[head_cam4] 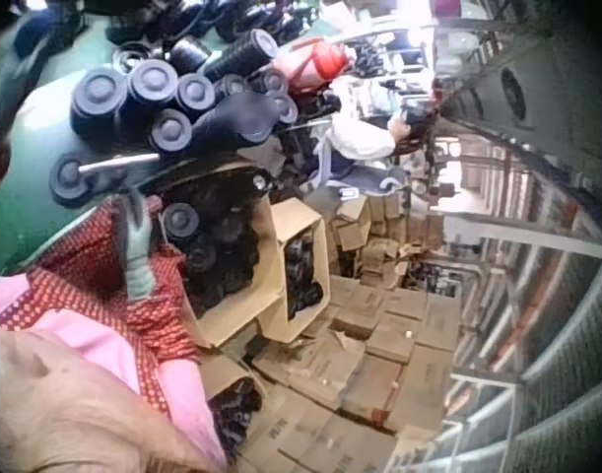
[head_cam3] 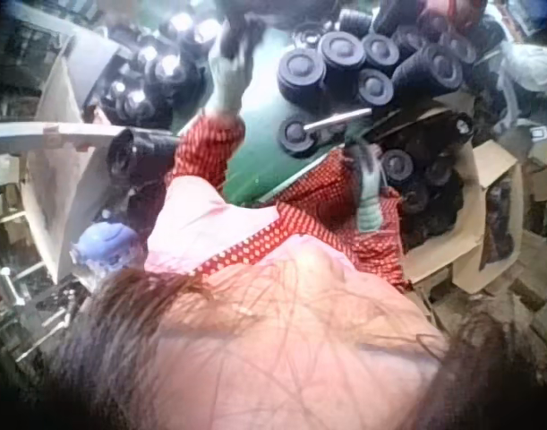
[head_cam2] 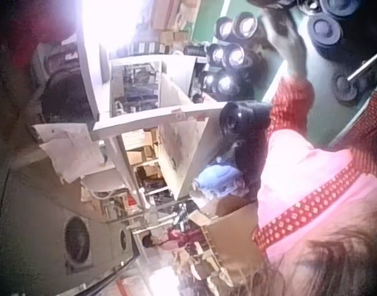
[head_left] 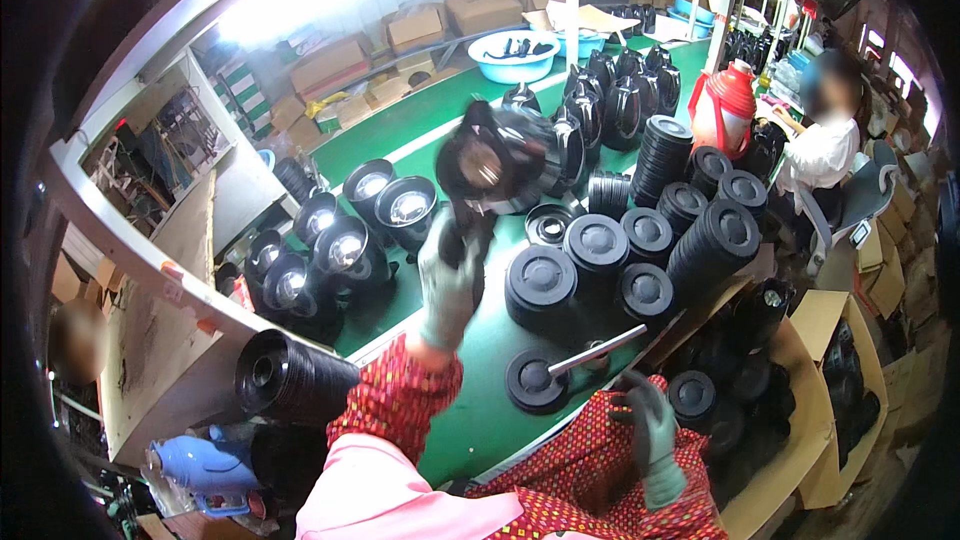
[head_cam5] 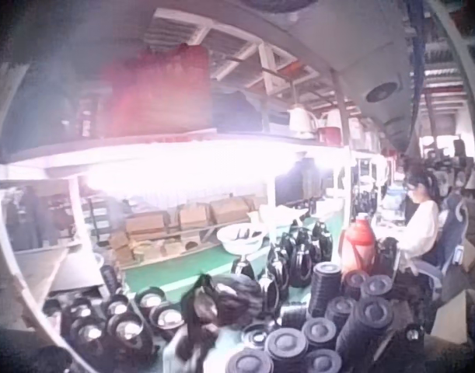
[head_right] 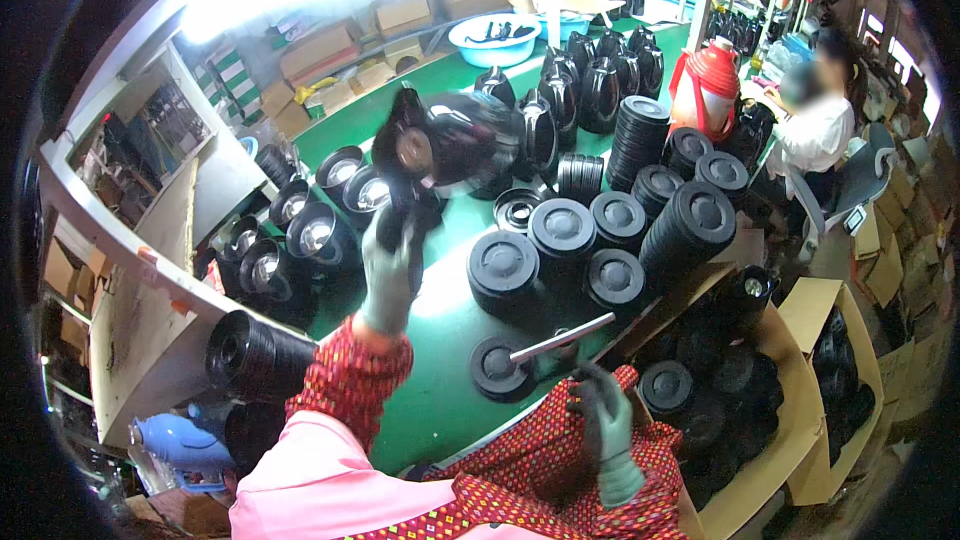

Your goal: The person repeatedly picks up black plastic containers and circular lids from a green table, inserts a metal rod into each container, and secures the lid. The person wears green gloves and a red patterned apron. Another worker is visible in the background.

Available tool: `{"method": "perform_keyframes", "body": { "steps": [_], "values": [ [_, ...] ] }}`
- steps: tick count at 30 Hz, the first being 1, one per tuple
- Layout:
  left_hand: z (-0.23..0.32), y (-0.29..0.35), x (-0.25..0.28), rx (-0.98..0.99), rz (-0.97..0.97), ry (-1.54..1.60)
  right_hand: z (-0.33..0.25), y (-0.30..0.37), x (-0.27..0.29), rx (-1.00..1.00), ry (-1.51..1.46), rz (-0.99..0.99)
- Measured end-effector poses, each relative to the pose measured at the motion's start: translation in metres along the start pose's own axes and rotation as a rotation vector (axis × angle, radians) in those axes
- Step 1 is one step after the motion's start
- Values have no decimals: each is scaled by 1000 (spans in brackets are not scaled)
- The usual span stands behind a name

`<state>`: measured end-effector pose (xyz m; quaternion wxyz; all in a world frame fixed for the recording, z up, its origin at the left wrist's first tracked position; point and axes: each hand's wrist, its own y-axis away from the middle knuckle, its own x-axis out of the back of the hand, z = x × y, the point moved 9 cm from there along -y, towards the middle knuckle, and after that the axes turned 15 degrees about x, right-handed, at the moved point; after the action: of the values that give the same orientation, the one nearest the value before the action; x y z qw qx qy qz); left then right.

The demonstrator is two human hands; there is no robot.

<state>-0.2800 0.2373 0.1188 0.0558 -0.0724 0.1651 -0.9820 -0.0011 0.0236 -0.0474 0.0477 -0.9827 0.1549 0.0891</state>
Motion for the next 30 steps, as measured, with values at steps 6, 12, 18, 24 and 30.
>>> {"method": "perform_keyframes", "body": {
  "steps": [6,12,18,24,30],
  "values": [
    [-127,-205,-4,110,349,-325,3,17,-27,560,853,-275],
    [-276,-311,12,454,292,-444,3,11,-39,590,894,-340],
    [-300,-306,-6,425,228,-632,-6,7,-44,583,827,-358],
    [-181,-193,-37,150,253,-802,-6,14,-39,622,853,-334],
    [-173,-102,49,443,202,-1085,-3,18,-40,673,853,-323]
  ]
}}
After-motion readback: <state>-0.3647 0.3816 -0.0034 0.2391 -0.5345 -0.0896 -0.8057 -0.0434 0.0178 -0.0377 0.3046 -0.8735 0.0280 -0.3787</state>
